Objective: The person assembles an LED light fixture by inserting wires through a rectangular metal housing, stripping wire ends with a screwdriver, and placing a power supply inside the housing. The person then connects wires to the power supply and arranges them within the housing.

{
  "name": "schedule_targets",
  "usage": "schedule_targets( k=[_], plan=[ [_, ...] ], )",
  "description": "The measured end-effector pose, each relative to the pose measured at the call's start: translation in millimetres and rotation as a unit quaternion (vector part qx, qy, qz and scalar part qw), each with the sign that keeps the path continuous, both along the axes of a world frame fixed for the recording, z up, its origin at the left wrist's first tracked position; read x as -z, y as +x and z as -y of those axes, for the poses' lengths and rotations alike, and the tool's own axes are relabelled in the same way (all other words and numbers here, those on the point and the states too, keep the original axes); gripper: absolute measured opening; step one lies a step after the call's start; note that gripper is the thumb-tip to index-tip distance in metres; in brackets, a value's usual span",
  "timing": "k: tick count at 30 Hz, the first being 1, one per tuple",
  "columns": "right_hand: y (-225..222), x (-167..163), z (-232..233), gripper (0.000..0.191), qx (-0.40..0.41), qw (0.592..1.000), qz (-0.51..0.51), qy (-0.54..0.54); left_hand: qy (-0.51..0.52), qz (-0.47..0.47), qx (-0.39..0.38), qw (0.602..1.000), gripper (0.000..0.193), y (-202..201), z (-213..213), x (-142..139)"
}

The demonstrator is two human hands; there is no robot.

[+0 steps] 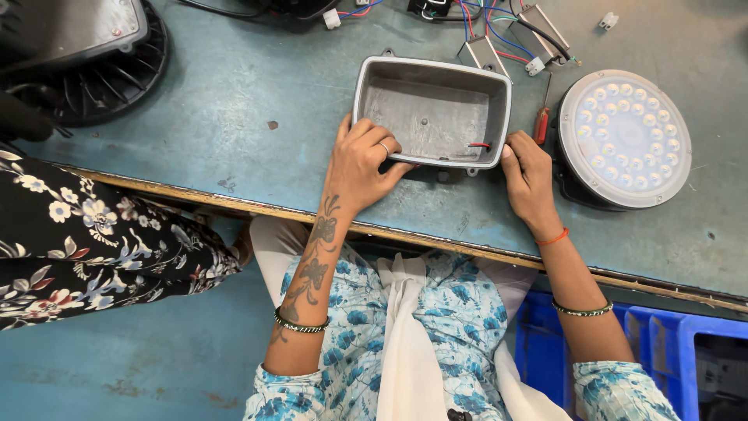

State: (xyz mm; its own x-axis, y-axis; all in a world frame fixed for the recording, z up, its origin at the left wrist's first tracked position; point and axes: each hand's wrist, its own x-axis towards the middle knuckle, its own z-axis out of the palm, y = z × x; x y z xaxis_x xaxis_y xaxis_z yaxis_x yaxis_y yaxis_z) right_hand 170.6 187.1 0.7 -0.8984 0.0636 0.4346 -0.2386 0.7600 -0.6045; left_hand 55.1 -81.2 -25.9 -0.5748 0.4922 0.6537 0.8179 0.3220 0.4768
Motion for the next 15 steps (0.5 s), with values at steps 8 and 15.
schedule_targets(
  k=[8,15],
  plan=[
    [1.4,2.1,0.0,0.024,0.003,1.0,-0.004,0.01,-0.003,0.002,0.002,1.0,0.029,-1.2,-0.2,-0.2],
    [-1.3,2.7,-1.3,0.025,-0.004,1.0,-0.008,0.022,-0.003,0.003,-0.003,1.0,0.028,0.2,1.0,0.9]
  ],
)
